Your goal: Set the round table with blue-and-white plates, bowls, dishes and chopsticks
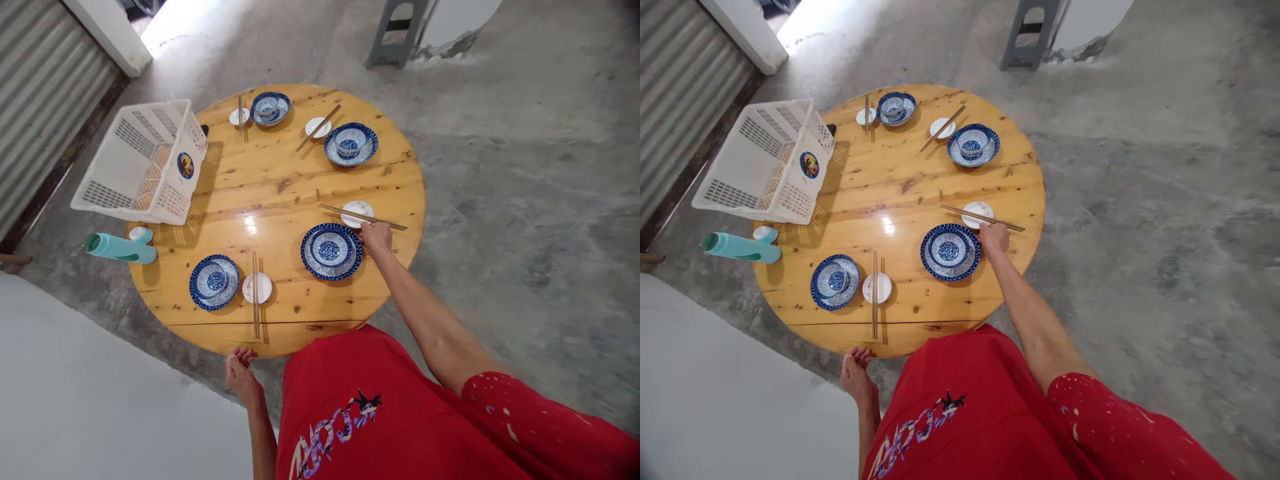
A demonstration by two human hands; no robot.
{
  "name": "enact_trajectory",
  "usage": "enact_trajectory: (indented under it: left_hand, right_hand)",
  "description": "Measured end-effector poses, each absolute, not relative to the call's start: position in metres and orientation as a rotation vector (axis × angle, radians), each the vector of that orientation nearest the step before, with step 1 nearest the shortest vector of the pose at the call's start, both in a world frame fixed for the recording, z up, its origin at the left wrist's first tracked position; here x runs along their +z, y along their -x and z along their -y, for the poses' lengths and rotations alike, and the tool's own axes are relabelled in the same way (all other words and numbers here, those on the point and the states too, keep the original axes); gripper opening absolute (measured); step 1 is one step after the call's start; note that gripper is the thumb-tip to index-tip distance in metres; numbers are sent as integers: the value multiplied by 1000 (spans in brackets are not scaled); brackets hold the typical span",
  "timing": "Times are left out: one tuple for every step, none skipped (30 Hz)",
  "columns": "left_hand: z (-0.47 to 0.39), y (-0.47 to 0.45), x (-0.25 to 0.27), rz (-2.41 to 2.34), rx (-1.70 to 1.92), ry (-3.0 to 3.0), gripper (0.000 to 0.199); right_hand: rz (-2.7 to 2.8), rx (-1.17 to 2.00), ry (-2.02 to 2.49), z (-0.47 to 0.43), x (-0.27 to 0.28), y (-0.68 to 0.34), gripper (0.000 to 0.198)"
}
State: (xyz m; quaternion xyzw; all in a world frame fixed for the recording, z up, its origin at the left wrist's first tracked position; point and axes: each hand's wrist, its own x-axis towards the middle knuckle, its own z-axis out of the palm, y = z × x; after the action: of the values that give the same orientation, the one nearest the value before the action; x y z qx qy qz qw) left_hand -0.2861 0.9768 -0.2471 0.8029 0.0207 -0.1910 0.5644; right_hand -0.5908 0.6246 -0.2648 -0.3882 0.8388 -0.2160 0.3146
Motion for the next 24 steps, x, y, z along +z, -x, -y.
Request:
enact_trajectory:
  left_hand:
    - [-977, 287, -247, -50, -447, -1887, 27]
    - [-978, 287, -248, -52, -444, -1885, 26]
    - [-979, 288, -248, -56, -442, -1885, 26]
    - [-980, 288, -248, -60, -440, -1884, 26]
    - [-982, 288, -248, -63, -439, -1884, 26]
    - [-983, 289, -248, -66, -439, -1885, 26]
    - [-984, 289, -248, -67, -439, -1885, 26]
    - [-985, 289, -247, -65, -438, -1886, 26]
    - [-985, 289, -247, -63, -437, -1887, 26]
    - [-985, 289, -247, -60, -434, -1888, 26]
    - [-985, 289, -247, -58, -431, -1889, 26]
    - [-985, 290, -247, -57, -427, -1890, 26]
    - [-985, 290, -248, -57, -423, -1890, 26]
    - [-986, 291, -249, -60, -417, -1890, 26]
    - [-987, 292, -250, -65, -407, -1890, 27]
    - [-988, 292, -252, -72, -394, -1891, 27]
    - [-990, 293, -253, -76, -380, -1894, 28]
    - [-993, 294, -255, -79, -368, -1897, 29]
    - [-995, 295, -256, -78, -360, -1899, 30]
    - [-997, 296, -257, -75, -358, -1900, 30]
    - [-999, 297, -258, -71, -358, -1899, 31]
    - [-1001, 298, -258, -68, -359, -1897, 31]
    - [-1002, 299, -258, -68, -361, -1895, 30]
    - [-1003, 300, -258, -70, -361, -1893, 30]
  right_hand:
    - [-2214, -557, 1042, -627, -262, 591, 21]
    - [-2220, -546, 1061, -629, -259, 591, 21]
    - [-2228, -536, 1077, -631, -256, 591, 22]
    - [-2243, -530, 1102, -633, -253, 591, 23]
    - [-2267, -526, 1145, -634, -249, 592, 25]
    - [-2293, -528, 1213, -633, -246, 592, 28]
    - [-2309, -532, 1315, -631, -244, 592, 30]
    - [-2306, -535, 1448, -628, -242, 593, 32]
    - [-2282, -528, 1596, -624, -240, 594, 34]
    - [-2240, -503, 1732, -619, -238, 594, 35]
    - [-2192, -457, 1836, -614, -237, 595, 36]
    - [-2151, -392, 1909, -610, -237, 596, 38]
    - [-2125, -311, 1951, -606, -236, 597, 40]
    - [-2111, -224, 1972, -604, -236, 598, 41]
    - [-2095, -142, 1991, -603, -237, 599, 42]
    - [-2083, -64, 2005, -602, -237, 601, 42]
    - [-2058, -6, 2037, -601, -239, 602, 43]
    - [-2022, 35, 2079, -601, -240, 604, 44]
    - [-2021, 64, 2091, -601, -242, 605, 45]
    - [-2030, 90, 2093, -601, -243, 606, 46]
    - [-2046, 98, 2100, -601, -245, 607, 46]
    - [-2056, 99, 2111, -601, -246, 607, 46]
    - [-2064, 101, 2121, -602, -247, 607, 46]
    - [-2069, 104, 2128, -602, -247, 607, 47]
